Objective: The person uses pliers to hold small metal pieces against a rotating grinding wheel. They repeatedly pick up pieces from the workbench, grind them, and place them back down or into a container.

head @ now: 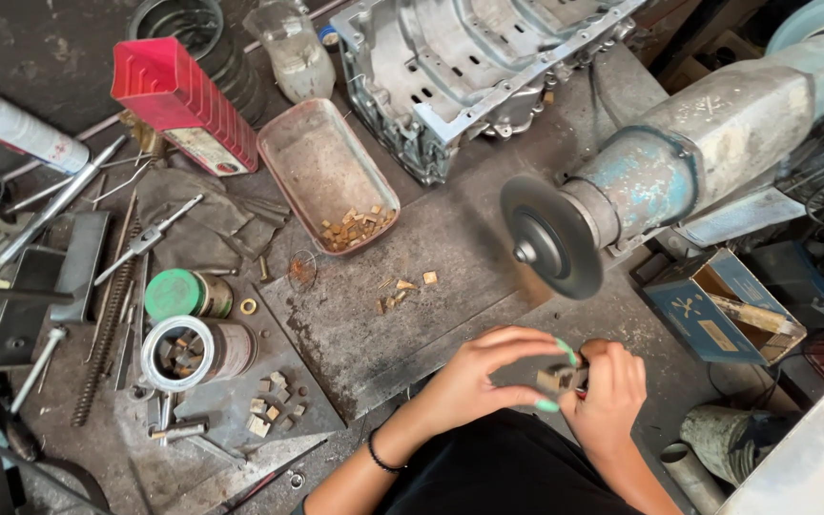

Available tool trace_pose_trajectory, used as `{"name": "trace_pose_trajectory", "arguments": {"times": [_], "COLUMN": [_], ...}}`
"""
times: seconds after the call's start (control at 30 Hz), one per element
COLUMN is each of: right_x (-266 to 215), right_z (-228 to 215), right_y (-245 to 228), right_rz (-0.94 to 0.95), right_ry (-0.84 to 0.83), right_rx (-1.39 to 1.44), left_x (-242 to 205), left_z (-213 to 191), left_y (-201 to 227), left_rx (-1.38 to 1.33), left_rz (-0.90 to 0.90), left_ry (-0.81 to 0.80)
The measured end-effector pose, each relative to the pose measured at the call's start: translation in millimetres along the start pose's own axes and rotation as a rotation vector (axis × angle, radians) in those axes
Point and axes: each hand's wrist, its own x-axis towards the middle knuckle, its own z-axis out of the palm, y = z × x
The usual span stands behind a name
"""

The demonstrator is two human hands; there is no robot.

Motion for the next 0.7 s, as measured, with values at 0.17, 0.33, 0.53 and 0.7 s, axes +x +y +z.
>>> {"name": "trace_pose_trajectory", "arguments": {"times": [0.17, 0.33, 0.53, 0.7], "right_x": [-24.5, -26.2, -22.9, -22.8], "right_z": [19.3, 25.1, 30.9, 29.5], "right_y": [24.6, 40.5, 44.4, 42.3], "right_rz": [0.297, 0.531, 0.576, 0.549], "right_ry": [-0.303, -0.472, -0.497, -0.52], "right_rx": [-0.084, -0.166, -0.192, -0.223], "left_x": [-0.5, -10.2, -16.8, -20.0], "left_z": [34.9, 40.1, 32.5, 31.6], "left_y": [-81.7, -101.0, -95.8, -94.8], "left_rx": [0.376, 0.482, 0.536, 0.52], "left_rz": [-0.276, -0.391, -0.492, -0.49], "left_ry": [-0.101, -0.175, -0.162, -0.123]}}
